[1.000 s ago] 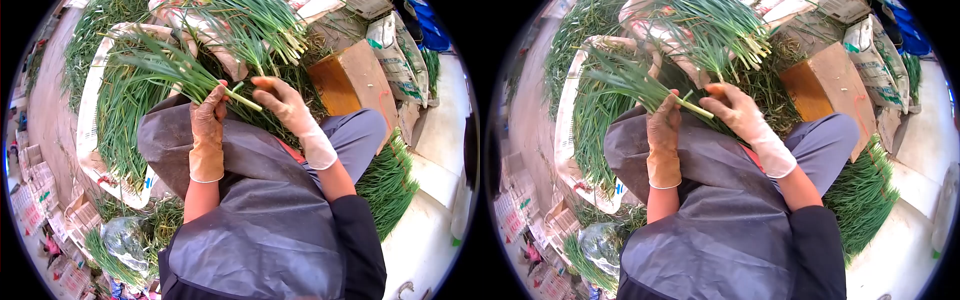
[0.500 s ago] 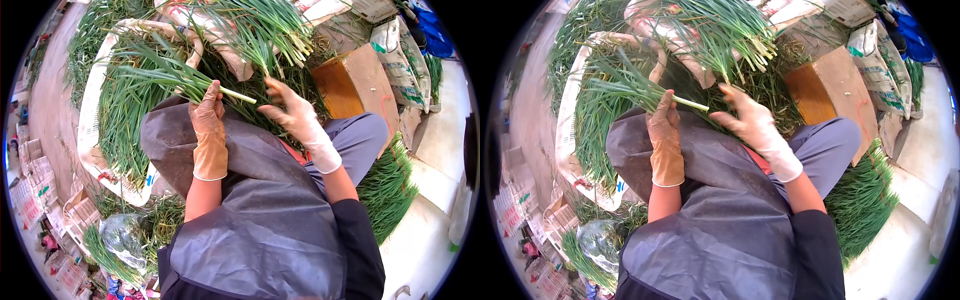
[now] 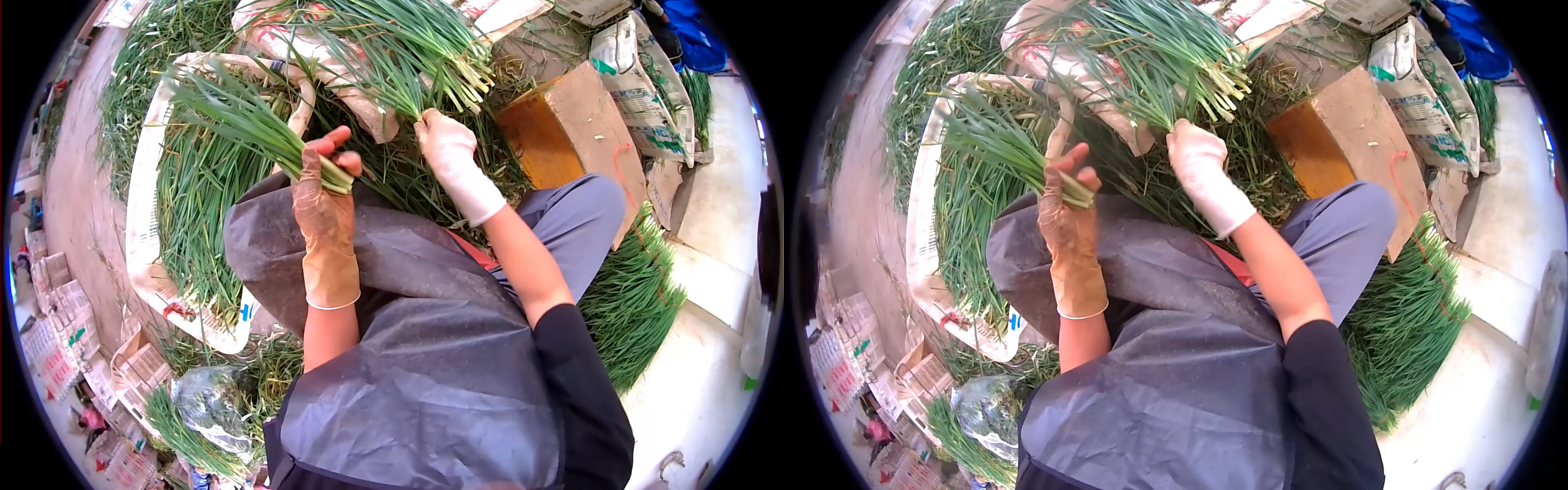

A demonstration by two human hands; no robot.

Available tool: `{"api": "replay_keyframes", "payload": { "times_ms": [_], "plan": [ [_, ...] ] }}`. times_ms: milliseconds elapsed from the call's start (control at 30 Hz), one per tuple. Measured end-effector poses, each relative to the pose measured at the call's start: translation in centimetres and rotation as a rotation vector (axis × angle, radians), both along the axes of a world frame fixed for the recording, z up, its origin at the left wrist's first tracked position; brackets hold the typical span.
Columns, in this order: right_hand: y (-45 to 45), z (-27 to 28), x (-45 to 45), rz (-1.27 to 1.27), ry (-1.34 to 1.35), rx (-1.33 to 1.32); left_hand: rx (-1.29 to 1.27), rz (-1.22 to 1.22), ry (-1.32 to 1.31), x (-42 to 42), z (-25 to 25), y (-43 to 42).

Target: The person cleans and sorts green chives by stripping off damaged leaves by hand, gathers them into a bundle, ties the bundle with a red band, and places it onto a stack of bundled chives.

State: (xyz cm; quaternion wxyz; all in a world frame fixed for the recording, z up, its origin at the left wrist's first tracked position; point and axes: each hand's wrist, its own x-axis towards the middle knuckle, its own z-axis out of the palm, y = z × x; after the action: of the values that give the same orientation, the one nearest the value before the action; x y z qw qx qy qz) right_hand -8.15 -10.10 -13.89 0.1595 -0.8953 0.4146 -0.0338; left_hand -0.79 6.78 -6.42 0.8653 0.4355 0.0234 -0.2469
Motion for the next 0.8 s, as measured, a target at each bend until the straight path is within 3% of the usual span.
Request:
{"api": "replay_keyframes", "payload": {
  "times_ms": [67,100,133,300,400,633,733,800],
  "plan": [
    [-0.8,2.2,-0.8,-0.061,-0.349,0.537,-0.196,-0.192,0.174,0.9,-1.3,0.2],
    [-0.3,3.9,-1.1,-0.142,-0.546,0.845,-0.141,-0.151,0.271,0.9,-1.5,0.3],
    [0.4,5.0,-1.5,-0.176,-0.729,0.966,-0.139,-0.199,0.274,0.9,-1.6,0.2],
    [3.8,5.4,-4.0,-0.094,-0.764,1.212,0.087,-0.313,0.367,-1.9,-1.8,-1.7],
    [5.8,5.5,-4.9,-0.059,-0.637,1.367,0.115,-0.310,0.383,-2.0,-3.8,-0.9],
    [7.4,4.5,-4.0,-0.108,-0.764,1.333,0.190,-0.247,0.325,-2.5,-4.8,-1.3],
    [7.3,4.1,-5.0,-0.151,-0.831,0.993,0.203,-0.130,0.262,-1.7,-5.0,-1.2],
    [6.1,4.8,-6.6,-0.194,-0.662,0.877,0.197,0.040,0.251,-0.1,-5.3,-0.7]
  ]
}}
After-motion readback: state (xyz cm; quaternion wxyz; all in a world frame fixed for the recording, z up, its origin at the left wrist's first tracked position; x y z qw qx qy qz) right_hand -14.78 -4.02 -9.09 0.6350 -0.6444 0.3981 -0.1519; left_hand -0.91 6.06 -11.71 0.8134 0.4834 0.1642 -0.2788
